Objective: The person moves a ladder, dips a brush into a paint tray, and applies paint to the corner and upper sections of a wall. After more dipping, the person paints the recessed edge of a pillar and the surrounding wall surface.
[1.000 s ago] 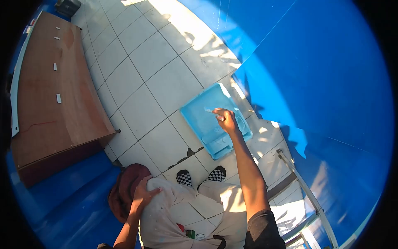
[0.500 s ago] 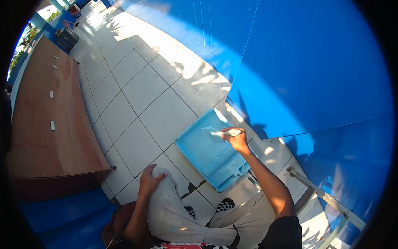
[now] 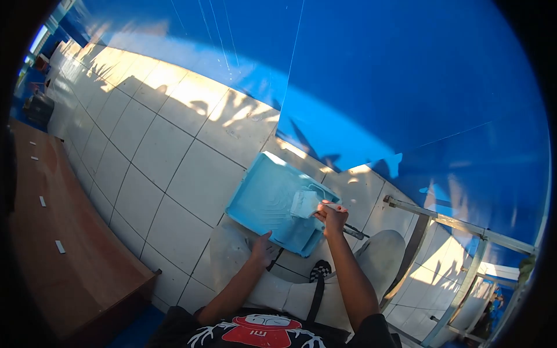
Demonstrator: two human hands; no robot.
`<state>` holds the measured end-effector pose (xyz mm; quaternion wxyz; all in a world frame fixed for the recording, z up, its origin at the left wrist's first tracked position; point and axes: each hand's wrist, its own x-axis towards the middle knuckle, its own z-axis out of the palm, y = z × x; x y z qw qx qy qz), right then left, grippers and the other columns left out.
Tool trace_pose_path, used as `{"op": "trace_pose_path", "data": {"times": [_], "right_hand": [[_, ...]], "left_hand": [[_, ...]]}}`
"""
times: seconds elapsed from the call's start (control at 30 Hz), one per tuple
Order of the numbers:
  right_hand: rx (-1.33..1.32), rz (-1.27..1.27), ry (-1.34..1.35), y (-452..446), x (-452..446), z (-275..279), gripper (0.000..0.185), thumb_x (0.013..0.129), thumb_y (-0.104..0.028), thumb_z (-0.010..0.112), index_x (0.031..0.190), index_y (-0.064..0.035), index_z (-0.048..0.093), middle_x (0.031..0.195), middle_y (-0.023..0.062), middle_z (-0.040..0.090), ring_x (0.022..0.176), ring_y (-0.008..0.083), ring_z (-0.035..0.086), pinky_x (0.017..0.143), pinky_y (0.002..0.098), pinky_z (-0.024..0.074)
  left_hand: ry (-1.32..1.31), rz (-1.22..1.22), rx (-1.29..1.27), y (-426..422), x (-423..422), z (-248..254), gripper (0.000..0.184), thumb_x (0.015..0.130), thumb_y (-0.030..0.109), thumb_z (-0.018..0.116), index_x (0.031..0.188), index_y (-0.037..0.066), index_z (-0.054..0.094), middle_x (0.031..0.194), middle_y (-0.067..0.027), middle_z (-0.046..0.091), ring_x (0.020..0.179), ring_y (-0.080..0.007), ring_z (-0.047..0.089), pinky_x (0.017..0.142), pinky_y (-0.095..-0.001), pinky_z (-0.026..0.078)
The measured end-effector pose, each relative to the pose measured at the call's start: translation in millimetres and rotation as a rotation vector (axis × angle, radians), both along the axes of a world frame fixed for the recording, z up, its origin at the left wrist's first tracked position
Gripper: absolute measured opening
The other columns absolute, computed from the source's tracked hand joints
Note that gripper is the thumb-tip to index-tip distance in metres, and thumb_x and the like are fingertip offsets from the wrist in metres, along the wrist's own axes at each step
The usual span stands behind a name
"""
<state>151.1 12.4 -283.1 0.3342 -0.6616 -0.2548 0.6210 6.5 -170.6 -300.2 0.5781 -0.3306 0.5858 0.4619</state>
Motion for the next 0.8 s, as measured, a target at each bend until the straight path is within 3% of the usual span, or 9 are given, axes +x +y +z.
{"op": "trace_pose_path", "data": {"times": [0.1,0.23,0.3,0.37,0.4,0.5,0.63,0.73,0.8], "right_hand": [[0.147,-0.001,-0.047,-14,11,7,0.019,0.078,0.005,0.071,0.097,0.0039,0.067,0.088,0.0155,0.07,0.071,0.024,0.071,0.064,0.0343,0.0621],[0.36,0.096,-0.194,-28,11,3,0.019,0.077,0.005,0.073,0.096,0.0048,0.071,0.082,0.0101,0.07,0.067,0.0186,0.069,0.062,0.0306,0.0595],[0.506,0.174,-0.343,-34,-2,7,0.018,0.076,0.004,0.074,0.094,0.0044,0.072,0.073,0.0065,0.068,0.061,0.0141,0.066,0.058,0.0271,0.0563],[0.449,0.058,-0.139,-39,-12,4,0.016,0.076,0.003,0.075,0.092,0.0034,0.072,0.073,0.0064,0.068,0.06,0.0128,0.065,0.053,0.0265,0.0528],[0.405,-0.006,-0.024,-41,-13,-5,0.016,0.074,0.002,0.075,0.091,0.0022,0.073,0.072,0.0069,0.069,0.059,0.0131,0.065,0.052,0.0266,0.0528],[0.368,0.022,-0.272,-42,-4,-12,0.017,0.072,0.002,0.077,0.088,0.0021,0.072,0.08,0.0135,0.072,0.067,0.0215,0.072,0.058,0.0323,0.0621],[0.385,-0.046,-0.306,-30,-1,-36,0.017,0.07,0.004,0.078,0.085,0.0003,0.072,0.078,0.0131,0.072,0.067,0.0234,0.072,0.057,0.0347,0.0621],[0.245,-0.12,0.051,-24,5,16,0.019,0.072,0.006,0.076,0.089,0.0015,0.07,0.084,0.014,0.071,0.069,0.0256,0.072,0.059,0.0374,0.0624],[0.235,-0.128,0.267,-16,33,55,0.019,0.074,0.004,0.074,0.092,0.0019,0.069,0.087,0.0146,0.071,0.071,0.0271,0.072,0.063,0.0394,0.0631]], "left_hand": [[-0.133,0.079,0.183,-11,6,-59,0.066,0.093,0.038,0.064,0.143,0.002,0.04,0.141,-0.0193,0.049,0.127,-0.0319,0.05,0.11,-0.0435,0.035],[-0.193,0.162,0.453,-14,9,-55,0.088,0.089,0.054,0.063,0.151,0.002,0.028,0.152,-0.023,0.03,0.135,-0.0428,0.034,0.113,-0.0564,0.029],[-0.156,0.201,0.354,-14,5,-45,0.085,0.09,0.055,0.062,0.149,0.002,0.032,0.15,-0.0214,0.035,0.133,-0.0411,0.038,0.112,-0.0553,0.031],[-0.099,0.224,0.254,-8,-2,-30,0.088,0.089,0.062,0.059,0.147,0.0,0.034,0.147,-0.0218,0.039,0.131,-0.0392,0.042,0.111,-0.0553,0.034],[-0.109,0.216,0.279,-11,-3,-33,0.095,0.087,0.065,0.059,0.149,-0.002,0.03,0.149,-0.0247,0.035,0.133,-0.0413,0.039,0.112,-0.058,0.032],[-0.016,0.15,0.373,-16,-5,-45,0.104,0.085,0.069,0.057,0.153,-0.001,0.022,0.156,-0.0256,0.025,0.141,-0.0448,0.03,0.115,-0.0594,0.025],[0.009,0.05,0.418,-13,-11,-70,0.108,0.083,0.072,0.056,0.155,0.002,0.017,0.16,-0.0228,0.019,0.145,-0.045,0.023,0.117,-0.0574,0.02],[0.022,-0.085,0.434,-6,-23,-81,0.098,0.087,0.068,0.051,0.156,0.006,0.019,0.163,-0.0153,0.016,0.147,-0.0416,0.021,0.118,-0.0593,0.016],[0.086,-0.131,0.53,-4,-24,-83,0.105,0.086,0.069,0.056,0.156,0.003,0.016,0.163,-0.0213,0.013,0.148,-0.0426,0.018,0.118,-0.0606,0.016]]}}
